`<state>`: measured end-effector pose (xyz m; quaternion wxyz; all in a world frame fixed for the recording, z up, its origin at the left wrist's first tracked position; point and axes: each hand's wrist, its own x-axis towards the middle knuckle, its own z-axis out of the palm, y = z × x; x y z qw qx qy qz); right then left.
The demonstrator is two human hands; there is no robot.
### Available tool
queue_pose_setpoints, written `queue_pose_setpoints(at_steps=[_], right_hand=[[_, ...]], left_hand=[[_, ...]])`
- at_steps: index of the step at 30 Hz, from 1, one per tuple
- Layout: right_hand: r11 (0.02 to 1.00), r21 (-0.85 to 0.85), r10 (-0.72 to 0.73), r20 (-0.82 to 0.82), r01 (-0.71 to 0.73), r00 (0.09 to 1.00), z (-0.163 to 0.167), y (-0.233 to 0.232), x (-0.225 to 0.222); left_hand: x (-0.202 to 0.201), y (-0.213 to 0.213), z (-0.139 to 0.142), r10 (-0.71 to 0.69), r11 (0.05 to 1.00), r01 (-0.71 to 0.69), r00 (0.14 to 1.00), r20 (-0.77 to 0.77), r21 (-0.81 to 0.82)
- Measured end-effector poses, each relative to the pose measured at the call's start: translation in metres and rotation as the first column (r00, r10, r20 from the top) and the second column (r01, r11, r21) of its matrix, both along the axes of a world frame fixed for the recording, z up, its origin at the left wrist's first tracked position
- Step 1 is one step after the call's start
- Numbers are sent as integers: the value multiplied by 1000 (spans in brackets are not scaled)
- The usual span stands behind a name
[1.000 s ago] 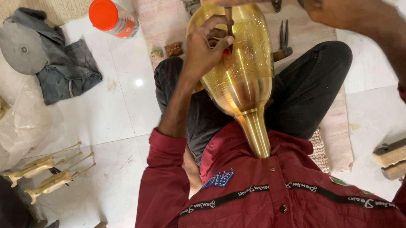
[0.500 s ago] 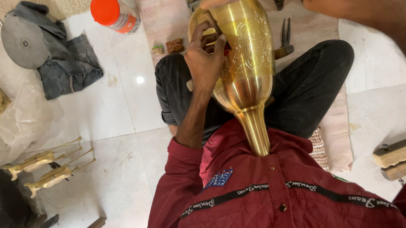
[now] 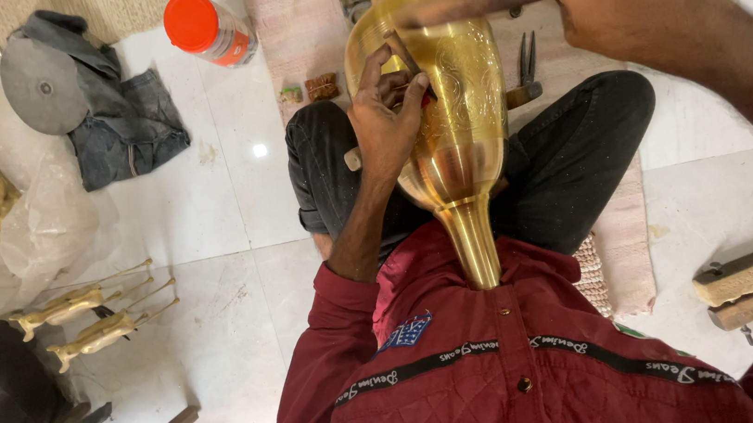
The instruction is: The person sits on the floor with a large brass vessel held between their legs and engraves decorative patterns into its surface, positioning a chisel against the metal and striking it with a wooden mallet, repeatedly repositioning the chisel along the design.
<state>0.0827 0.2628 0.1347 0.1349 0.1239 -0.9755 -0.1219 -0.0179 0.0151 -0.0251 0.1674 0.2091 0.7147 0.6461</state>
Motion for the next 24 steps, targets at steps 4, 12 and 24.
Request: queue_pose_setpoints(at_steps=[4,12,24], right_hand=[[998,-67,-10,94,17,996,10,-2,-11],[949,-253,-79,392,190,916,30,-7,-20],[913,-244,-222,377,327,899,10,10,-3]], left_hand=[[2,2,4,25,1000,-25,999,-32,-7],[12,4,15,86,993,-92,993,-78,-74],[-20,9,12,-206,969,199,978,-38,-146]])
